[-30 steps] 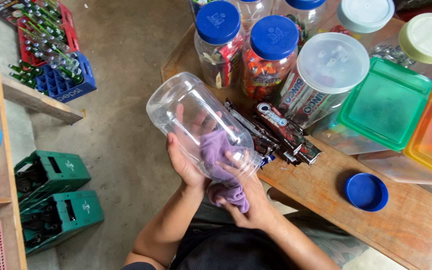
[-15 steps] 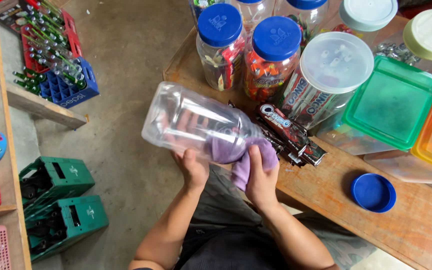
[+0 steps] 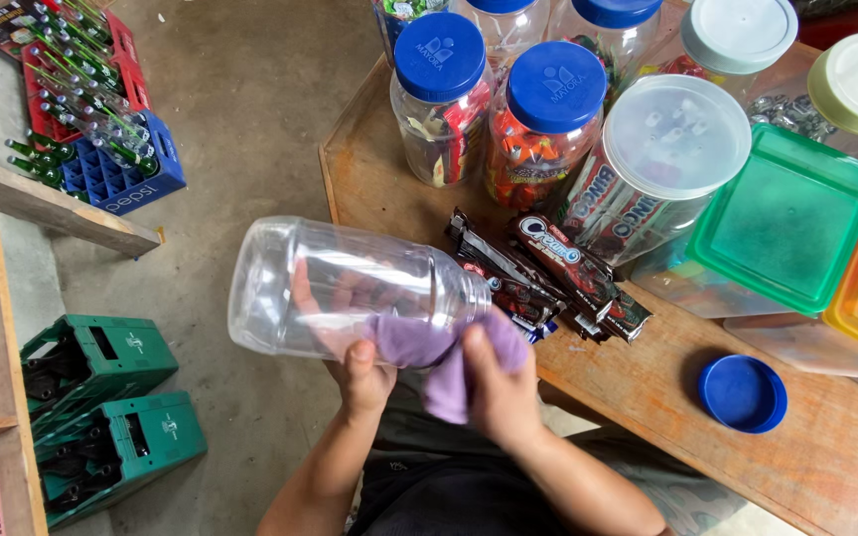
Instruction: The person wipes the exterior of a clear plastic jar with a purple cloth, then opens it and empties chocolate bars onto the table. They wipe the interior of the jar with the cloth, place the chocolate bars back into the jar, and close the lid.
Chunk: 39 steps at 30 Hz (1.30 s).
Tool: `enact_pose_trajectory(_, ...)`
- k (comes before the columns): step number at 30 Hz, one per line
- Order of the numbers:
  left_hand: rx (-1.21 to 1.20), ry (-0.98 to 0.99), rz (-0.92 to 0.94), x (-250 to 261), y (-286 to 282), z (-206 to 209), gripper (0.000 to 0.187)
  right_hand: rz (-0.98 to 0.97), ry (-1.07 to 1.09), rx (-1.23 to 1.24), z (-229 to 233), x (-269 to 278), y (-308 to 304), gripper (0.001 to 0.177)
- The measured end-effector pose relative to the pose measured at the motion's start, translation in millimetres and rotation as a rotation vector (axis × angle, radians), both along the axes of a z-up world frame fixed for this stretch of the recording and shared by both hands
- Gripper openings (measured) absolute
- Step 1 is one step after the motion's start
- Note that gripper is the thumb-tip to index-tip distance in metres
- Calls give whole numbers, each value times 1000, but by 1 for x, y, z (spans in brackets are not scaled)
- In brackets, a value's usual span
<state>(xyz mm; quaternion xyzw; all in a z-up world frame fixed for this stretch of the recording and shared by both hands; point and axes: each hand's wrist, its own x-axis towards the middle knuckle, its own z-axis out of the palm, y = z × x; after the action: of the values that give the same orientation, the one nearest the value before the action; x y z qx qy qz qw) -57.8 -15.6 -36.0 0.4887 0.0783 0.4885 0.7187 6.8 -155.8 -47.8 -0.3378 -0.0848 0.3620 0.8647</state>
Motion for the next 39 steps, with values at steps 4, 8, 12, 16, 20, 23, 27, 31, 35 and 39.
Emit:
enact_pose_trajectory(4, 36, -18, -195, 1, 10, -3, 119, -17, -71, -180, -8, 21, -1, 19)
enact_pose_trajectory(8, -255, -9, -304, -1, 5, 1, 119, -316, -968, -394, 11, 22, 3, 19)
enact_pose_trajectory(12, -535, -49, -300, -16, 3, 8, 116, -318, -1654, -235, 27, 28, 13, 33)
enact_pose_trajectory(16, -446, 65, -142, -19, 6, 6, 114, -191, -1450, -238, 19, 8, 12, 30)
enact_pose_trajectory(20, -29, -41, -59, -12, 2, -5, 117, -115, -284, -239, 0, -11, 8, 31)
enact_pose_trajectory(23, 53, -68, -106, -4, 6, -14, 118, -65, 116, -266, -9, 5, 6, 29)
enact_pose_trajectory(27, -171, -26, -262, 2, 9, -16, 119, -141, -97, -198, -3, 9, 9, 23)
enact_pose_trajectory(31, -467, -22, -332, -7, 0, -6, 118, -365, -1442, -337, 12, 22, 13, 21)
enact_pose_trajectory(35, -459, 56, -223, -11, 4, -1, 113, -188, -1555, -272, 10, 19, 12, 26)
enact_pose_trajectory(39, -180, -20, -175, -2, 3, -3, 117, -38, -347, -93, -10, -14, 7, 42)
